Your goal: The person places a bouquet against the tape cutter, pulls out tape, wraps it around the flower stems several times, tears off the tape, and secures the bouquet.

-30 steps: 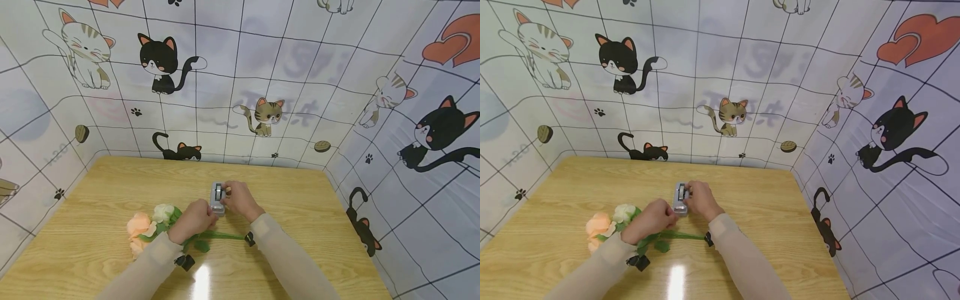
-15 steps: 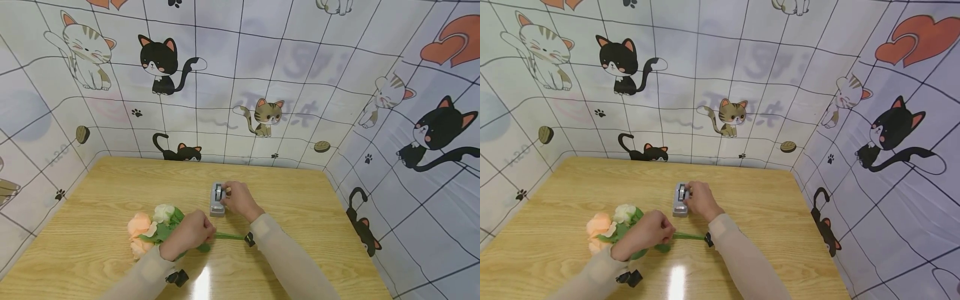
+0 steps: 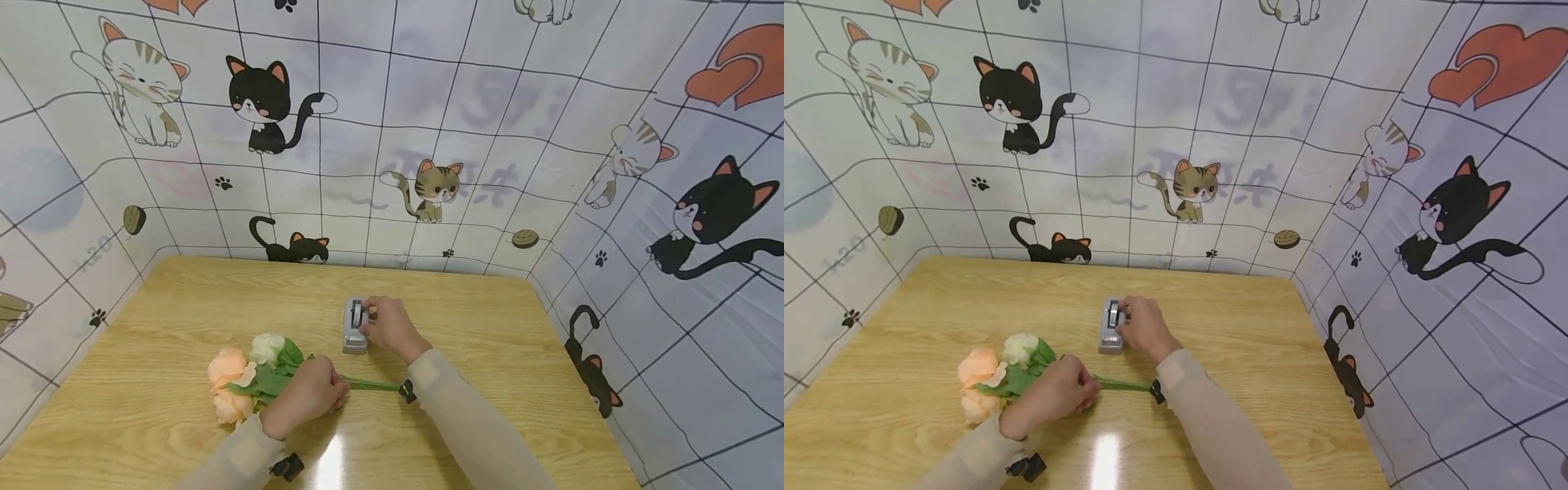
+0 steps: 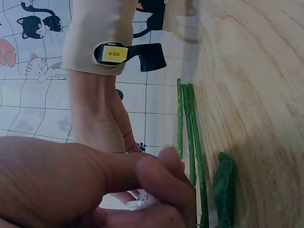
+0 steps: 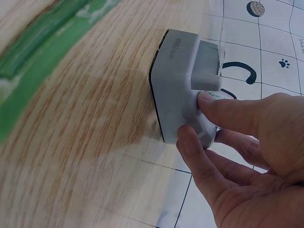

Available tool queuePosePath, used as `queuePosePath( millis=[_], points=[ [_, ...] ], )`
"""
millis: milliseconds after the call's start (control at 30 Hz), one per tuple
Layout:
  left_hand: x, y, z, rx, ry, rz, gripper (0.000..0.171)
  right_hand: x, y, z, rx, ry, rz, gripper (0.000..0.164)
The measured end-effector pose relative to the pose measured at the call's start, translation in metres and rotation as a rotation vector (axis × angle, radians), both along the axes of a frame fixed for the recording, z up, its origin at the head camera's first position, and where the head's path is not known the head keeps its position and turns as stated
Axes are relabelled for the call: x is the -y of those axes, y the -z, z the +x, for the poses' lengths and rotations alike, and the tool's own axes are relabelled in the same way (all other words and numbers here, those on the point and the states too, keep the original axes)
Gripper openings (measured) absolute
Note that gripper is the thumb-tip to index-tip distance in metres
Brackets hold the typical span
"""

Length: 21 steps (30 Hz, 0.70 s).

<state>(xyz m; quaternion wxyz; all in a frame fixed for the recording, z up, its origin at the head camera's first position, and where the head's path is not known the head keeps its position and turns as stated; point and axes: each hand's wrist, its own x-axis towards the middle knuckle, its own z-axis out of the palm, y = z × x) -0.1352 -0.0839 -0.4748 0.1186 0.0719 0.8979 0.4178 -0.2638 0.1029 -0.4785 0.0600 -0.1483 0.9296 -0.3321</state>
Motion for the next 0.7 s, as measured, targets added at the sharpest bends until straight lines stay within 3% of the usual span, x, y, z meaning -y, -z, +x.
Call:
queuePosePath(
  millis=[167,400,500,700],
  points=[
    [0.0,0.01,-0.002,-0.018,0.019,0.009,0.061,0.0,0.0,0.001,0.016,0.009,-0.004,0.053],
    [0.004,0.06,-0.023,-0.066,0.036,-0.067,0.069,-0.001,-0.001,0.002,0.009,-0.001,-0.017,0.052],
    [0.004,0.073,-0.028,-0.094,0.018,-0.108,0.065,-0.001,-0.001,0.002,0.011,-0.003,-0.02,0.053],
    [-0.002,0.062,-0.022,-0.122,0.003,-0.172,0.052,0.001,-0.001,0.003,0.012,0.001,-0.015,0.053]
  ],
)
